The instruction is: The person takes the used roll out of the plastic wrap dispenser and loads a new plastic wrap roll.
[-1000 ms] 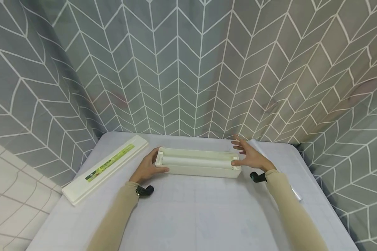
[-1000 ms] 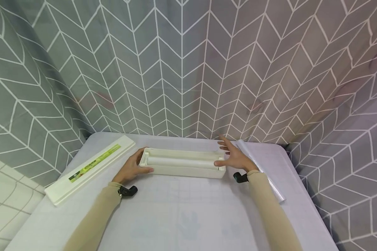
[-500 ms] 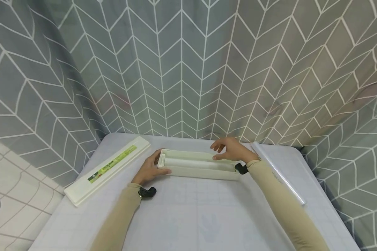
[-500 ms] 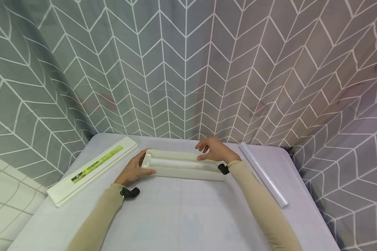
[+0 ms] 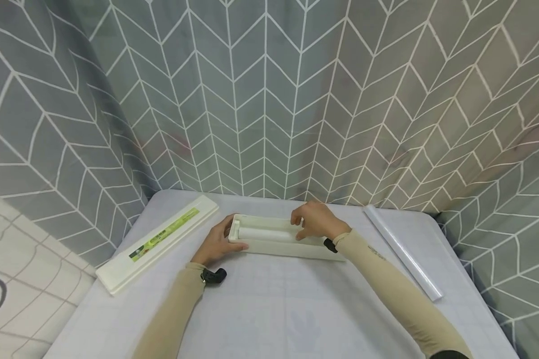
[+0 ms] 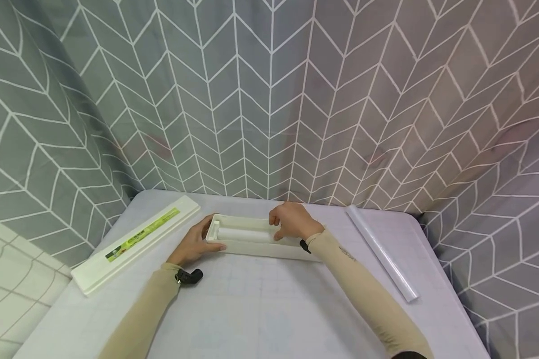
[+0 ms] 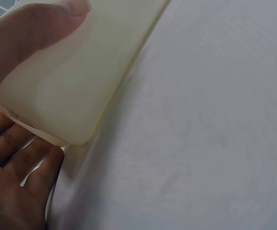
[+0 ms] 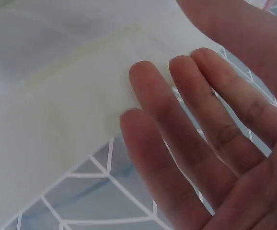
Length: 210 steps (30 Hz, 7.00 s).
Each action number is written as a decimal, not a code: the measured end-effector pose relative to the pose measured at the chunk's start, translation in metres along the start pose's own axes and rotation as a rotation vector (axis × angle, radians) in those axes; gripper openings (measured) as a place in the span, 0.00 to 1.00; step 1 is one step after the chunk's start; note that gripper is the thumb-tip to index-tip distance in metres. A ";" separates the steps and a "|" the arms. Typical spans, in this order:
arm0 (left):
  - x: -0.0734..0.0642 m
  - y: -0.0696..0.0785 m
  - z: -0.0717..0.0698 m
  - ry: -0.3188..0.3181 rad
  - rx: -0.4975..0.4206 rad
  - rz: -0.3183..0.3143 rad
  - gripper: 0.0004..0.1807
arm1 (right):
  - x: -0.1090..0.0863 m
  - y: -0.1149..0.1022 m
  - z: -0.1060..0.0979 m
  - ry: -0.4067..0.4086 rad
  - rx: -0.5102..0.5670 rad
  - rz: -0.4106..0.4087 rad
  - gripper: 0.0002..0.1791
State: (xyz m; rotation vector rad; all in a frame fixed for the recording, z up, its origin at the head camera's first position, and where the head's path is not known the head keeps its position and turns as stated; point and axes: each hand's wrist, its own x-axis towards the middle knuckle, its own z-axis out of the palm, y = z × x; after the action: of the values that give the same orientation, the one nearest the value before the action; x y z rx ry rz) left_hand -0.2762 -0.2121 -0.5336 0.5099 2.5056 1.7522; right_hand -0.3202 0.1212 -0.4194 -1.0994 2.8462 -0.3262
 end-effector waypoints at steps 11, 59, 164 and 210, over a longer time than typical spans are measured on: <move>-0.001 -0.001 0.002 -0.001 -0.033 -0.003 0.55 | 0.016 -0.006 0.017 -0.186 0.017 0.015 0.21; 0.001 -0.006 -0.004 0.006 -0.017 -0.042 0.60 | 0.028 -0.012 -0.007 -0.152 -0.137 -0.174 0.13; 0.001 -0.003 0.000 0.020 -0.028 -0.110 0.61 | 0.104 0.065 0.019 -0.138 0.038 0.039 0.29; 0.002 -0.001 -0.001 0.006 -0.029 -0.107 0.60 | 0.053 0.080 -0.001 -0.175 0.016 0.063 0.16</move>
State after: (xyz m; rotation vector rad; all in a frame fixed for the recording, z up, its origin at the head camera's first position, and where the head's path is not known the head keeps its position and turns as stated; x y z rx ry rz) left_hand -0.2786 -0.2126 -0.5343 0.3619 2.4583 1.7511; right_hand -0.4123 0.1436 -0.4359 -0.9805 2.7121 -0.2349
